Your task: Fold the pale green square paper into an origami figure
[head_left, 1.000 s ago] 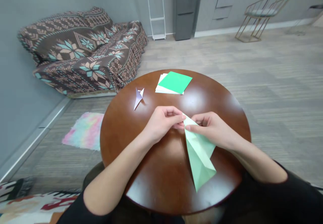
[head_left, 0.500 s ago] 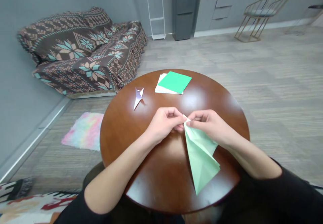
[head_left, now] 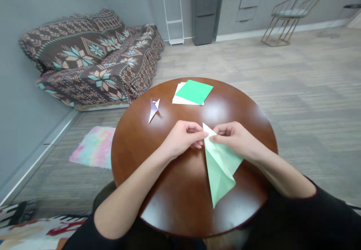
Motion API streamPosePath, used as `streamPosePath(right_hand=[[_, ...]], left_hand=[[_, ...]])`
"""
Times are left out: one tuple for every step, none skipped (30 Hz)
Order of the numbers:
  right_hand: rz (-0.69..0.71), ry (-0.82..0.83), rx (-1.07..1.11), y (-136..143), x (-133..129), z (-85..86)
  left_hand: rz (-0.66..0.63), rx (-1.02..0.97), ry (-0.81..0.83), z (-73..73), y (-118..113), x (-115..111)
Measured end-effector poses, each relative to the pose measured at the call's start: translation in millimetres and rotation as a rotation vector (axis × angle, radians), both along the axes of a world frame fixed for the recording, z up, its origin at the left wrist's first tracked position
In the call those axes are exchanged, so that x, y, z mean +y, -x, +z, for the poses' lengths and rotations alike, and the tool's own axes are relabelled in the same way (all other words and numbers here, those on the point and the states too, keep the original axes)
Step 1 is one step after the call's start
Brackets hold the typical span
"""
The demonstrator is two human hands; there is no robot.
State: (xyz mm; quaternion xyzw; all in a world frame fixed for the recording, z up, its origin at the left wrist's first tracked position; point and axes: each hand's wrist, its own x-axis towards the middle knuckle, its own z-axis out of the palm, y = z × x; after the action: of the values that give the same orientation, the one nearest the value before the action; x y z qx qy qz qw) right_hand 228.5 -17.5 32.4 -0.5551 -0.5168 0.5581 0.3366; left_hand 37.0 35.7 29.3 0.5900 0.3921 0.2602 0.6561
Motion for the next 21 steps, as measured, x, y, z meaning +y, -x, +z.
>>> streamPosePath(right_hand=[[-0.001, 0.002, -0.007, -0.2, 0.0, -0.1], [0.002, 0.008, -0.012, -0.6, -0.1, -0.3], [0.007, 0.016, -0.018, -1.0, -0.1, -0.6], [0.013, 0.027, -0.026, -1.5, -0.1, -0.9], [0.015, 0.034, -0.033, -1.9, -0.1, -1.1], [0.016, 0.038, -0.036, -2.2, -0.1, -1.2], [0.016, 0.036, -0.036, -2.4, 0.0, -1.3], [0.015, 0.031, -0.034, -2.4, 0.1, -1.2], [0.016, 0.024, -0.029, -2.3, 0.2, -1.1], [0.019, 0.016, -0.023, -2.1, 0.2, -1.1], [0.022, 0.009, -0.017, -1.7, 0.2, -1.1], [0.026, 0.005, -0.012, -1.2, 0.2, -1.3], [0.025, 0.006, -0.007, -0.6, 0.1, -1.6], [0.019, 0.013, 0.001, 0.0, 0.0, -2.1], [0.01, 0.022, 0.012, 0.7, -0.1, -2.7], [0.0, 0.027, 0.025, 1.4, -0.1, -3.3], [-0.009, 0.029, 0.039, 2.1, -0.1, -3.8], [-0.015, 0.03, 0.051, 2.6, 0.1, -4.3], [-0.019, 0.027, 0.064, 2.9, 0.3, -4.7], [-0.018, 0.024, 0.073, 3.0, 0.6, -5.0], [-0.018, 0.022, 0.078, 2.8, 0.9, -5.2]], left_hand=[[-0.005, 0.002, 0.0, 0.0, 0.1, 0.1], [-0.001, -0.004, -0.001, -0.2, 0.3, 0.3], [0.008, -0.013, -0.003, -0.6, 0.5, 0.7], [0.015, -0.021, -0.005, -1.2, 0.7, 1.1], [0.021, -0.029, -0.004, -1.9, 0.8, 1.6], [0.026, -0.036, 0.0, -2.6, 0.8, 2.0], [0.031, -0.043, 0.006, -3.1, 0.6, 2.2], [0.035, -0.049, 0.014, -3.5, 0.4, 2.2], [0.035, -0.053, 0.022, -3.7, 0.0, 2.1], [0.031, -0.055, 0.03, -3.8, -0.4, 1.7], [0.027, -0.053, 0.035, -3.7, -0.9, 1.3], [0.022, -0.049, 0.037, -3.5, -1.3, 0.7], [0.016, -0.043, 0.038, -3.2, -1.7, 0.1], [0.011, -0.038, 0.038, -3.0, -2.0, -0.4], [0.01, -0.035, 0.039, -2.8, -2.2, -0.9], [0.009, -0.033, 0.04, -2.6, -2.3, -1.3], [0.009, -0.033, 0.039, -2.3, -2.3, -1.7], [0.01, -0.036, 0.036, -2.1, -2.2, -1.9], [0.014, -0.042, 0.032, -1.9, -2.1, -2.0], [0.02, -0.049, 0.027, -1.7, -1.9, -2.2], [0.025, -0.057, 0.021, -1.5, -1.8, -2.2]])
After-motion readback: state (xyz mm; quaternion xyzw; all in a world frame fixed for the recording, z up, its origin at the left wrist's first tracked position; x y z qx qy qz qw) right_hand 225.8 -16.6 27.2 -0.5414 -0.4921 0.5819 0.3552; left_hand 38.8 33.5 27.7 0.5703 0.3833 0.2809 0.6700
